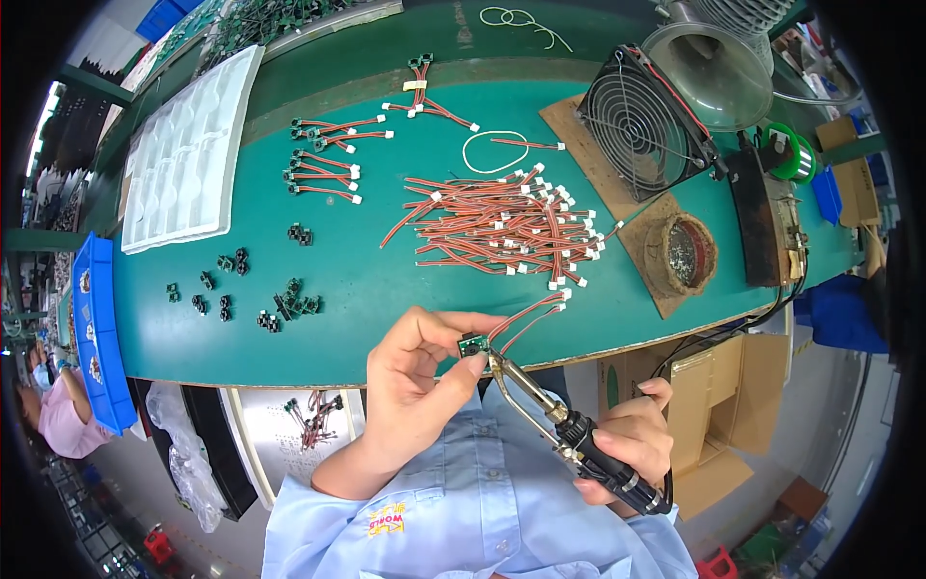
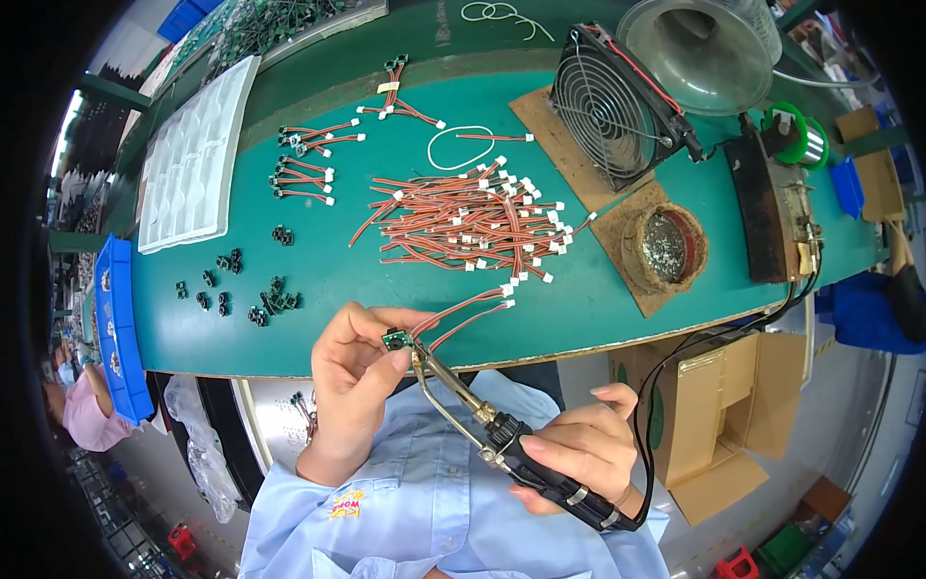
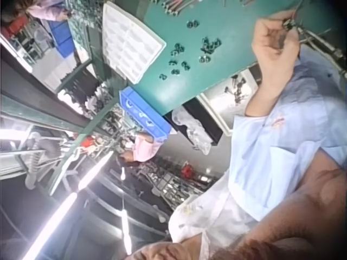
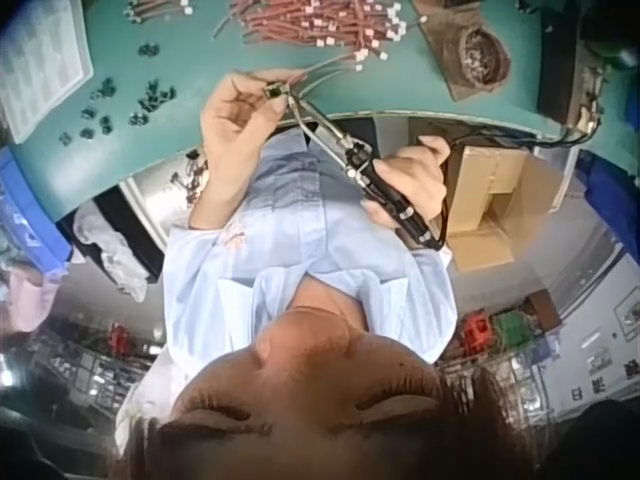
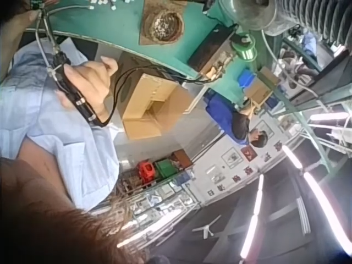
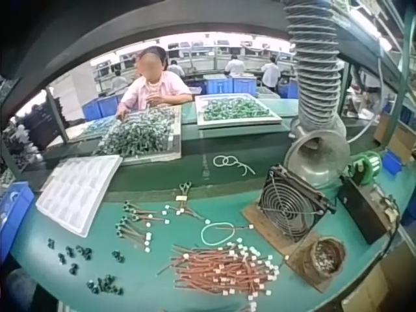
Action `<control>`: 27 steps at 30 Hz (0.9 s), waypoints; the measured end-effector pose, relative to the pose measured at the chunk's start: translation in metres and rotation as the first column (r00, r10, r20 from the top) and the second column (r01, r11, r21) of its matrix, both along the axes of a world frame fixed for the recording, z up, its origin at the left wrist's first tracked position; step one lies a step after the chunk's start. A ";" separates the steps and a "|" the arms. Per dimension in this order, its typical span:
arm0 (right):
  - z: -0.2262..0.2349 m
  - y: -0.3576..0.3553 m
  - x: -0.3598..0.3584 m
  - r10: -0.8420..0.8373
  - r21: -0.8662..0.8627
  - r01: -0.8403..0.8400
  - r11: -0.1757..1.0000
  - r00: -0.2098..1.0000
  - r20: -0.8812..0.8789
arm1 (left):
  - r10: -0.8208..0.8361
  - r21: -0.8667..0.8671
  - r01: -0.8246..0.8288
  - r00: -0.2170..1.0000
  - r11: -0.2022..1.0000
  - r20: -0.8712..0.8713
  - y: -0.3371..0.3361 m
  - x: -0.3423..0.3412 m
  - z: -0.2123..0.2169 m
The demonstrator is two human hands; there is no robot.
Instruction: The person solders wires onto small circuit boards using a soldering iron by hand.
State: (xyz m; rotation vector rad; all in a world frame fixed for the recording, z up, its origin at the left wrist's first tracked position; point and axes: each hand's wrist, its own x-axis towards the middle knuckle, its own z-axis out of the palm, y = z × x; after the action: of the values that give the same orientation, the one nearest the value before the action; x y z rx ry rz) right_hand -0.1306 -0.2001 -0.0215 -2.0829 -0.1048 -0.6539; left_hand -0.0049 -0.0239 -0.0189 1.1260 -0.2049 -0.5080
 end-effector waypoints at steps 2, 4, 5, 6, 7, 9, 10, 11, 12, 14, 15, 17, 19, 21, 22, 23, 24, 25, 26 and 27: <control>0.000 0.000 0.000 0.007 -0.003 -0.007 1.000 1.000 -0.008 | 0.003 -0.001 -0.003 1.000 1.000 -0.007 0.000 0.000 0.000; 0.000 0.000 0.000 0.007 -0.004 -0.007 1.000 1.000 -0.008 | 0.007 0.005 -0.007 1.000 1.000 0.004 -0.001 0.000 0.001; 0.001 0.000 0.001 0.006 -0.005 -0.007 1.000 1.000 -0.008 | 0.011 0.011 -0.011 1.000 1.000 0.016 -0.001 0.000 0.001; 0.002 0.000 0.001 0.005 -0.006 -0.005 1.000 1.000 -0.008 | 0.014 0.016 -0.015 0.999 1.000 0.028 -0.001 0.000 0.001; 0.002 -0.001 0.001 0.004 -0.007 -0.004 1.000 1.000 -0.008 | 0.017 0.022 -0.018 0.999 1.000 0.040 -0.002 0.000 0.001; 0.003 -0.001 0.001 0.002 -0.012 -0.002 1.000 1.000 -0.007 | 0.022 0.035 -0.024 0.998 0.999 0.061 -0.002 -0.001 0.000; 0.004 -0.001 0.002 -0.001 -0.018 0.001 1.000 1.000 -0.005 | 0.027 0.047 -0.031 0.996 0.998 0.083 -0.002 -0.001 0.000; 0.005 -0.002 0.002 -0.003 -0.024 0.003 1.000 1.000 -0.003 | 0.031 0.059 -0.038 0.994 0.998 0.105 -0.003 -0.001 0.000; 0.005 -0.002 0.002 -0.006 -0.029 0.006 1.000 1.000 -0.001 | 0.035 0.070 -0.044 0.991 0.997 0.127 -0.003 -0.001 0.000; 0.007 -0.003 0.001 0.001 -0.037 -0.001 0.999 1.000 0.000 | 0.036 0.088 -0.049 0.989 0.995 0.144 -0.003 -0.001 -0.001; 0.008 -0.004 0.001 0.007 -0.045 -0.007 0.999 1.000 0.001 | 0.038 0.104 -0.055 0.986 0.993 0.161 -0.003 -0.001 -0.001; 0.008 -0.007 0.000 0.022 -0.060 -0.022 0.998 1.000 0.004 | 0.040 0.138 -0.068 0.980 0.988 0.195 -0.003 -0.002 -0.001; 0.004 -0.011 -0.008 -0.065 -0.063 0.067 0.996 0.997 0.037 | 0.036 0.120 -0.056 0.985 0.991 0.168 -0.002 -0.001 0.000; -0.008 -0.017 -0.017 -0.229 -0.054 0.235 0.970 0.968 0.106 | 0.032 0.089 -0.043 0.992 0.995 0.118 0.000 0.000 0.001; -0.014 -0.019 -0.018 -0.307 -0.045 0.316 0.948 0.941 0.139 | 0.030 0.073 -0.037 0.995 0.997 0.093 0.001 0.001 0.001; -0.023 -0.020 -0.020 -0.314 -0.046 0.322 0.945 0.939 0.138 | 0.024 0.072 -0.030 0.996 0.997 0.092 0.001 0.002 0.001; -0.036 -0.021 -0.020 -0.462 -0.052 0.469 0.882 0.881 0.103 | 0.001 0.011 -0.001 1.000 1.000 0.005 0.002 0.004 0.002; -0.050 -0.021 -0.020 -0.593 -0.059 0.597 0.800 0.802 0.070 | -0.020 -0.048 0.017 0.997 0.999 -0.078 0.003 0.005 0.003; -0.061 -0.022 -0.019 -0.711 -0.071 0.711 0.699 0.702 0.038 | -0.046 -0.108 0.029 0.986 0.994 -0.159 0.004 0.006 0.004; -0.065 -0.022 -0.019 -0.811 -0.088 0.808 0.582 0.585 0.008 | -0.077 -0.169 0.037 0.968 0.985 -0.238 0.004 0.006 0.004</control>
State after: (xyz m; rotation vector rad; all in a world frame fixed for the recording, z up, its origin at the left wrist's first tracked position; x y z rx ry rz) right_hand -0.1501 -0.2219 -0.0869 -2.1608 0.9348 -1.1677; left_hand 0.0014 -0.0196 -0.0149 0.8902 -0.0634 -0.6636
